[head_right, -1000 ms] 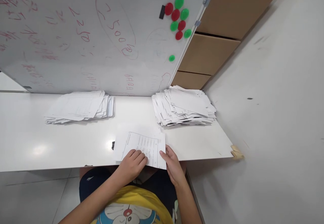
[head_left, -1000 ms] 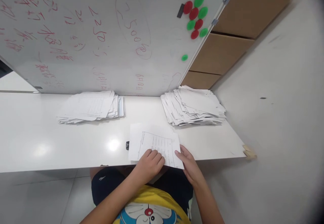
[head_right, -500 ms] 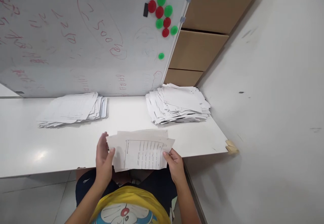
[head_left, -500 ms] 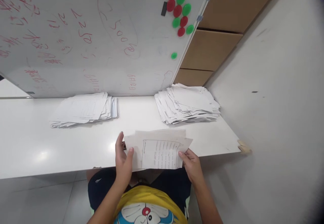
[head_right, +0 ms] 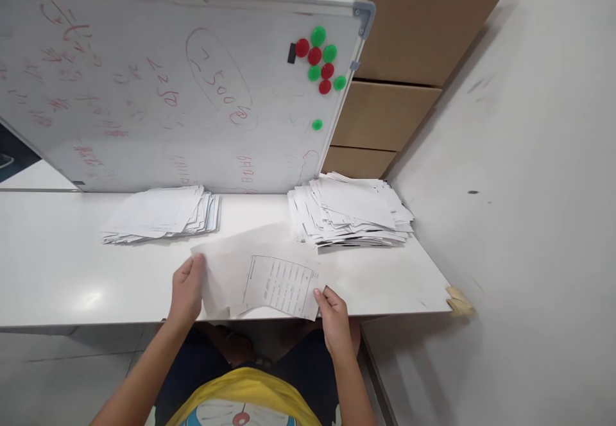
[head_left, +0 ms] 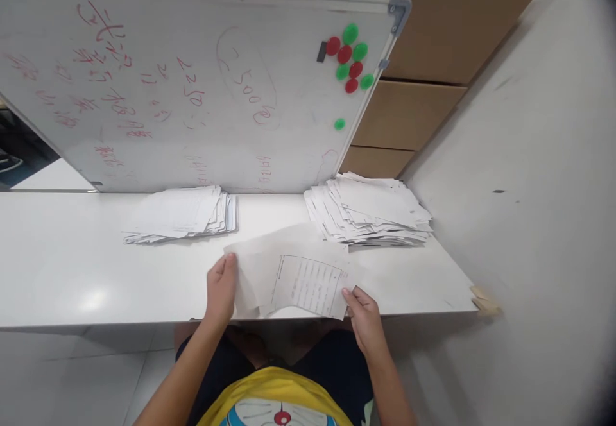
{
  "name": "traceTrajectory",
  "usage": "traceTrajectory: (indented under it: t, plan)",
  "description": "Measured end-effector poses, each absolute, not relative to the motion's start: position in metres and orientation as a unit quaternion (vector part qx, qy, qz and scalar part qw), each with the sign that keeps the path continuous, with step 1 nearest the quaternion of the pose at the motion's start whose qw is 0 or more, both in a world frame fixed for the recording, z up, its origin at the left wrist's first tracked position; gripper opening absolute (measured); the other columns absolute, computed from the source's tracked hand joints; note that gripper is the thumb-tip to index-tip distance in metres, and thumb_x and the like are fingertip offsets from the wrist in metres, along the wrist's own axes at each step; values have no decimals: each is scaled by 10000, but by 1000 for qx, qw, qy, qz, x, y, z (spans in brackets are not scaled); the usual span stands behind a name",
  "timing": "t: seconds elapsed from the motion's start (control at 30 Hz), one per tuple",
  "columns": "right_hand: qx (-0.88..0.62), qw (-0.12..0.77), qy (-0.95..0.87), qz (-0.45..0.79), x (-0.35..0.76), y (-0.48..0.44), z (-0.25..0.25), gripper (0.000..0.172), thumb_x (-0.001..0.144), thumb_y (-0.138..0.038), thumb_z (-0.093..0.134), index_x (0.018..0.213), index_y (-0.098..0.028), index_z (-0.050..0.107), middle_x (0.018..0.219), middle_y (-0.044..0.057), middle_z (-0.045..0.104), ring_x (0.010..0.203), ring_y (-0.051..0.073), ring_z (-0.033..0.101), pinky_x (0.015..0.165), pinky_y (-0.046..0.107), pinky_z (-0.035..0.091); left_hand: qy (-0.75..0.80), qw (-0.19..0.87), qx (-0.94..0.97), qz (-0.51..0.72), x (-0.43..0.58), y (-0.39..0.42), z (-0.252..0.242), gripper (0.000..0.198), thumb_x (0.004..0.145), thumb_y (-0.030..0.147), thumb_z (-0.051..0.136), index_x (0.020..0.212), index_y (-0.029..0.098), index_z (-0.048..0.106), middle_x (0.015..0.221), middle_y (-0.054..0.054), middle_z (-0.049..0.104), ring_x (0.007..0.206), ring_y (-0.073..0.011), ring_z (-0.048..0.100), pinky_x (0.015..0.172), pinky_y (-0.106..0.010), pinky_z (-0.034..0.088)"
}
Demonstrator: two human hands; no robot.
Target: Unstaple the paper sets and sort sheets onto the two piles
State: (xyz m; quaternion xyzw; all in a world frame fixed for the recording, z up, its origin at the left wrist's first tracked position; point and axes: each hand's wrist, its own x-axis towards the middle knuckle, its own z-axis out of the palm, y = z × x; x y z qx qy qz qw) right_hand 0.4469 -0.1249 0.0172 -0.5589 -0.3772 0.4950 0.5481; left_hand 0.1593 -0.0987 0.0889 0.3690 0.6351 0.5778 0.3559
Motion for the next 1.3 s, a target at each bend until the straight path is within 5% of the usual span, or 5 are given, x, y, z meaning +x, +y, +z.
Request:
traceTrajectory:
  t: [0.3,0.57,0.8,1.0,1.3]
  plan:
    - [-543,580,-375,478,471,-130,24,391,699,-430,749,1022,-230,660,1016,66,719,966,254,643,868,376,490,682,52,280,674,27,-12,115,313,909,265,438,1159,76,455,1144,-91,569,1044,-185,545,955,-357,434]
    - [-521,632,-348,456,473,-130,12,317,717,-375,751,978,-244,629,998,41,708,958,225,621,888,362,466,715,-40,469,516,75,-51,98,871,856,391,559,1490,48,71,1576,-209,-63,1435,-372,-128,1162,-545,-31]
    - [-514,673,-322,423,474,-121,28,308,672,-429,760,871,-233,632,855,17,697,865,215,622,820,338,479,455,386,728,338,203,-133,89,596,899,466,489,1439,257,347,1450,-103,447,1351,-274,394,1096,-436,348]
    - [-581,596,-396,388,499,-126,35,341,719,-520,697,877,-220,656,870,49,722,859,252,638,777,343,494,475,322,688,445,253,-136,61,231,919,347,459,928,230,658,907,-65,706,867,-211,659,801,-353,529]
    - [-565,619,-425,343,517,-120,46,342,699,-462,734,936,-226,665,970,77,723,996,281,631,901,394,473,438,310,680,499,259,-133,45,172,906,258,486,1011,233,620,1043,-71,692,1013,-203,638,897,-366,504]
